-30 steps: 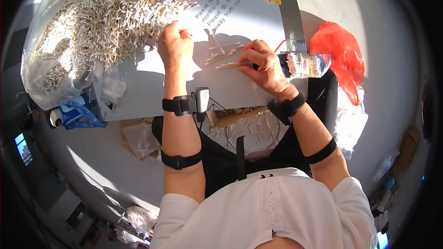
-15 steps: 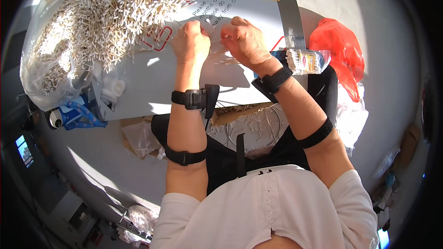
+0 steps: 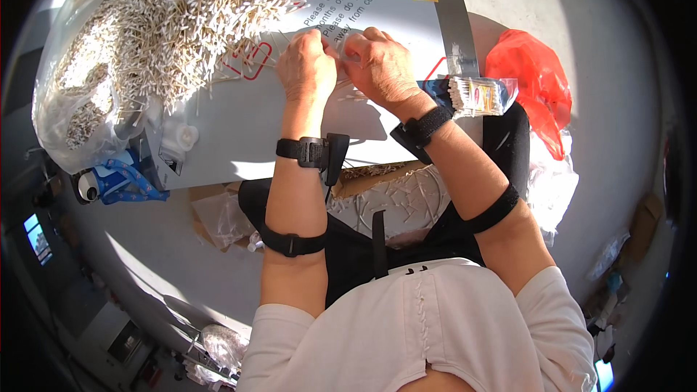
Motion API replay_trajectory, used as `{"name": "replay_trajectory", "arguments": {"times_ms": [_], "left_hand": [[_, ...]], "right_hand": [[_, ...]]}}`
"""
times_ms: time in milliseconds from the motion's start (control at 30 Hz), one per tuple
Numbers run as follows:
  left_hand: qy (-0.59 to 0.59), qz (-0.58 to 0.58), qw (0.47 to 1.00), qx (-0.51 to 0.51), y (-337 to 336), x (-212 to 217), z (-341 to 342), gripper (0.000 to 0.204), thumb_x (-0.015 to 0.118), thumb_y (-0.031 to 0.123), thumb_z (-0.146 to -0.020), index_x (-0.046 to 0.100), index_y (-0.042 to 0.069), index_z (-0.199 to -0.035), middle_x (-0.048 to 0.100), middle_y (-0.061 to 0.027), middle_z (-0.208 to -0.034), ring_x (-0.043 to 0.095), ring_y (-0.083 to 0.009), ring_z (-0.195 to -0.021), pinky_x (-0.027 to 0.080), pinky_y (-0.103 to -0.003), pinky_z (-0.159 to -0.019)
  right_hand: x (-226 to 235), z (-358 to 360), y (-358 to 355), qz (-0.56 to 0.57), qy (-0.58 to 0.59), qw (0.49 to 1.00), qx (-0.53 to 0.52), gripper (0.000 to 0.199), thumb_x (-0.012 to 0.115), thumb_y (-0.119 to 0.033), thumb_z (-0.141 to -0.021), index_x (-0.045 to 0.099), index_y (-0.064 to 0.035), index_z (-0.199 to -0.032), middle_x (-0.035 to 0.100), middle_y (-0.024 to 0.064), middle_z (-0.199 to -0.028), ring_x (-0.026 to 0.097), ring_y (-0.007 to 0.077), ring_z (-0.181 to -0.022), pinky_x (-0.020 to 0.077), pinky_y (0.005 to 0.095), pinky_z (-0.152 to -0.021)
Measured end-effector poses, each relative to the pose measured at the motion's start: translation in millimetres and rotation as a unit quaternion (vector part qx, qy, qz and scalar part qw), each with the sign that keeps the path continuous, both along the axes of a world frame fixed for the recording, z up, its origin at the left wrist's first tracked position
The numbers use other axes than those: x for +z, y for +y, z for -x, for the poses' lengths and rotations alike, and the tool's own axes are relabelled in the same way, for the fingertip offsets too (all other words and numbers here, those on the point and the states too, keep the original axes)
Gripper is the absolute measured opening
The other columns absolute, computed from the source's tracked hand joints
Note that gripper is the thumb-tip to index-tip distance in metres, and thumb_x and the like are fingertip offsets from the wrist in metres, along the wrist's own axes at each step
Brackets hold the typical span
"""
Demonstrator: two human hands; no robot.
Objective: Organizing and packaging cotton swabs into bundles at a manufacturing workstation.
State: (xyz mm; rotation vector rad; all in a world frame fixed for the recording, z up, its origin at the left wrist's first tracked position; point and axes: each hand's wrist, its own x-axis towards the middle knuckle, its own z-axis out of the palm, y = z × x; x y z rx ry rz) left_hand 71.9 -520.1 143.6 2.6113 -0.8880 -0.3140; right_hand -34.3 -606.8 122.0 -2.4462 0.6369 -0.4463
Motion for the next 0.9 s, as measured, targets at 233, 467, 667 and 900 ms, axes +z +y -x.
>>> {"name": "replay_trajectory", "arguments": {"times_ms": [233,467,667,900], "left_hand": [[0.042,0.044,0.998,0.018,0.7,-6.0,-0.3,0.008,0.065,0.011,-0.078,0.065,0.004,-0.081,0.067,-0.0149,-0.087,0.066,-0.0361,-0.085,0.051,-0.047,-0.076],[-0.061,-0.046,0.997,0.002,14.3,-1.5,-18.5,0.012,0.065,0.011,-0.078,0.064,0.002,-0.086,0.067,-0.0161,-0.088,0.066,-0.0362,-0.088,0.052,-0.047,-0.078],[0.010,-0.107,0.994,-0.021,75.0,7.9,0.6,0.008,0.063,0.009,-0.080,0.064,0.002,-0.083,0.068,-0.0166,-0.087,0.066,-0.0366,-0.084,0.052,-0.046,-0.075],[0.246,0.038,0.968,-0.039,94.6,7.1,68.5,0.006,0.067,0.007,-0.079,0.065,0.002,-0.082,0.066,-0.0144,-0.078,0.065,-0.0313,-0.074,0.051,-0.041,-0.068]], "right_hand": [[-7.6,2.4,-15.5,-0.077,-0.051,0.996,-0.014,0.022,0.062,0.000,-0.076,0.067,-0.0101,-0.095,0.064,0.0090,-0.089,0.066,0.0279,-0.082,0.0544,0.0372,-0.074],[-4.7,-5.8,-20.8,-0.024,0.017,0.999,0.022,0.008,0.069,-0.015,-0.078,0.068,-0.0148,-0.086,0.061,0.0063,-0.083,0.064,0.0280,-0.079,0.0527,0.0385,-0.070],[-2.4,-2.0,-30.1,-0.044,0.036,0.997,0.046,0.006,0.069,-0.018,-0.078,0.067,-0.0143,-0.083,0.061,0.0062,-0.083,0.064,0.0281,-0.081,0.0512,0.0394,-0.072],[-9.1,9.7,-36.8,-0.078,0.009,0.994,0.069,0.010,0.069,-0.015,-0.079,0.068,-0.0113,-0.088,0.061,0.0078,-0.085,0.063,0.0287,-0.083,0.0516,0.0390,-0.074]]}}
